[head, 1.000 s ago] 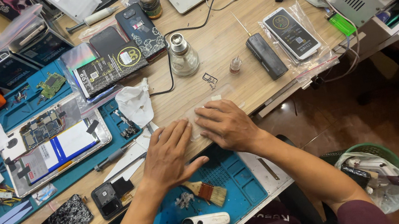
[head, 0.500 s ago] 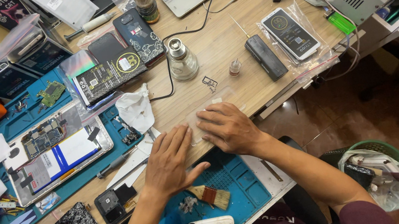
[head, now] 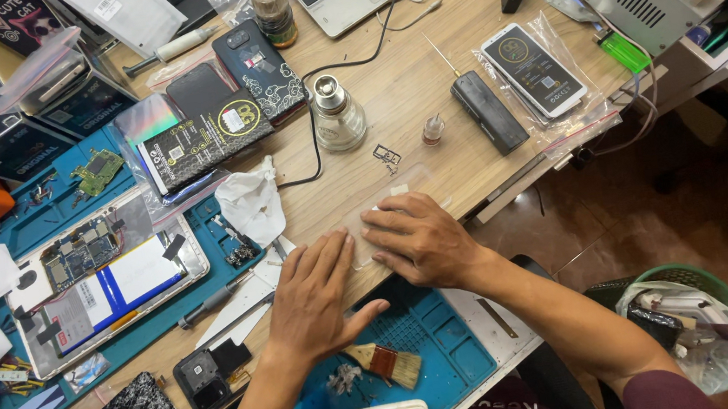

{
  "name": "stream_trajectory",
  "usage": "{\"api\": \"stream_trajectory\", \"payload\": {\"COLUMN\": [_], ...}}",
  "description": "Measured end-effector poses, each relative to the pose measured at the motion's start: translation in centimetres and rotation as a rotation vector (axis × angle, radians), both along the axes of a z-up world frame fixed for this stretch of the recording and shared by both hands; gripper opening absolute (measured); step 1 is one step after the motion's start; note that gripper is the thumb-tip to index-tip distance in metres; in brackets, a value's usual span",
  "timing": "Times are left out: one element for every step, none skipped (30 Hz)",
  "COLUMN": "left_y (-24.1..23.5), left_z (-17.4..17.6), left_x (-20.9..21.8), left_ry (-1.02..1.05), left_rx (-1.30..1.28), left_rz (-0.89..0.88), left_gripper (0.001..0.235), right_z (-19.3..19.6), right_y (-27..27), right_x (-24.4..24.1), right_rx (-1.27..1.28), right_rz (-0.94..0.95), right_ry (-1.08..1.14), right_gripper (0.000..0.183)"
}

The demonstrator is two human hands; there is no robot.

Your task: The person handles a small transparent plastic bag, peels off a label, and places it on the table. They then pick up a disassembled smartphone, remove the back cover, and place it on the table. The person continues to handle the phone and other small components on the cluttered workbench.

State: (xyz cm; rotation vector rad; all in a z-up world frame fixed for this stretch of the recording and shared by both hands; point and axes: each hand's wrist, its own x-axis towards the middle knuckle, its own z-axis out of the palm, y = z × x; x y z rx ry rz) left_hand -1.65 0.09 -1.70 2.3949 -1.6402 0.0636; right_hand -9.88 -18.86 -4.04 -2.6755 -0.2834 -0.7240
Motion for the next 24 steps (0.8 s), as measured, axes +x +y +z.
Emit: {"api": "stream_trajectory", "payload": {"left_y": [-0.04, -0.09, -0.14, -0.13, -0.11, -0.09, -0.07, -0.06, -0.04, -0.04, -0.03, -0.02, 0.02, 0.03, 0.03, 0.03, 0.03, 0.0, -0.04, -0.07, -0.1, -0.12, -0.14, -0.13], "left_z": [0.04, 0.08, 0.13, 0.11, 0.1, 0.1, 0.16, 0.21, 0.26, 0.19, 0.12, 0.04, 0.0, -0.05, -0.09, -0.16, -0.22, -0.27, -0.21, -0.14, -0.06, 0.07, 0.19, 0.29], "left_x": [0.02, 0.04, 0.08, 0.08, 0.09, 0.12, 0.12, 0.12, 0.11, 0.1, 0.09, 0.06, 0.09, 0.12, 0.12, 0.13, 0.12, 0.14, 0.14, 0.13, 0.1, 0.2, 0.29, 0.29], "left_ry": [0.0, 0.007, 0.014, 0.014, 0.005, -0.005, -0.005, 0.004, 0.013, 0.014, 0.007, 0.001, 0.002, 0.004, 0.005, 0.006, -0.005, -0.017, -0.018, -0.017, -0.016, -0.018, 0.001, 0.022], "left_rx": [0.0, 0.003, 0.006, 0.006, 0.016, 0.026, 0.025, 0.03, 0.035, 0.035, 0.015, -0.005, -0.005, -0.015, -0.024, -0.024, -0.032, -0.041, -0.042, -0.048, -0.055, -0.056, -0.055, -0.053], "left_rz": [0.001, 0.0, 0.0, 0.001, -0.001, -0.002, 0.0, 0.001, 0.001, 0.003, 0.0, -0.003, -0.001, -0.004, -0.007, -0.007, -0.008, -0.01, -0.011, -0.012, -0.013, -0.015, -0.025, -0.033], "left_gripper": [0.08, 0.08, 0.08, 0.08, 0.08, 0.08, 0.08, 0.08, 0.08, 0.08, 0.08, 0.08, 0.08, 0.08, 0.08, 0.08, 0.08, 0.08, 0.08, 0.081, 0.081, 0.081, 0.08, 0.08], "right_z": [0.05, 0.11, 0.16, 0.19, 0.23, 0.27, 0.31, 0.33, 0.35, 0.36, 0.37, 0.37, 0.39, 0.42, 0.45, 0.42, 0.4, 0.39, 0.5, 0.62, 0.75, 0.72, 0.68, 0.63], "right_y": [0.02, 0.02, 0.03, 0.04, 0.06, 0.08, 0.05, 0.02, -0.02, -0.02, -0.01, -0.01, 0.01, 0.01, 0.0, 0.04, 0.08, 0.09, 0.13, 0.19, 0.24, 0.27, 0.31, 0.36], "right_x": [0.0, 0.02, 0.04, 0.02, 0.01, 0.03, 0.06, 0.07, 0.08, 0.06, 0.05, 0.02, 0.05, 0.04, 0.01, 0.0, -0.03, -0.03, -0.01, 0.0, 0.0, 0.01, 0.02, -0.02], "right_rx": [0.0, -0.002, -0.003, -0.004, -0.005, -0.006, -0.007, -0.006, -0.005, -0.005, -0.004, -0.003, -0.003, -0.008, -0.012, -0.013, -0.015, -0.017, -0.018, -0.023, -0.028, -0.028, -0.031, -0.032], "right_rz": [0.001, 0.003, 0.004, 0.006, 0.004, 0.002, 0.004, 0.01, 0.016, 0.017, 0.017, 0.016, 0.018, 0.016, 0.013, 0.012, 0.009, 0.005, 0.004, 0.005, 0.005, 0.003, 0.005, 0.009], "right_ry": [0.0, 0.002, 0.003, 0.003, 0.007, 0.012, 0.012, 0.015, 0.019, 0.02, 0.023, 0.026, 0.027, 0.027, 0.026, 0.027, 0.027, 0.027, 0.026, 0.025, 0.024, 0.022, 0.024, 0.028], "right_gripper": [0.022, 0.022, 0.022, 0.022, 0.021, 0.021, 0.021, 0.022, 0.022, 0.022, 0.022, 0.023, 0.023, 0.023, 0.022, 0.022, 0.023, 0.023, 0.023, 0.022, 0.022, 0.022, 0.022, 0.023]}}
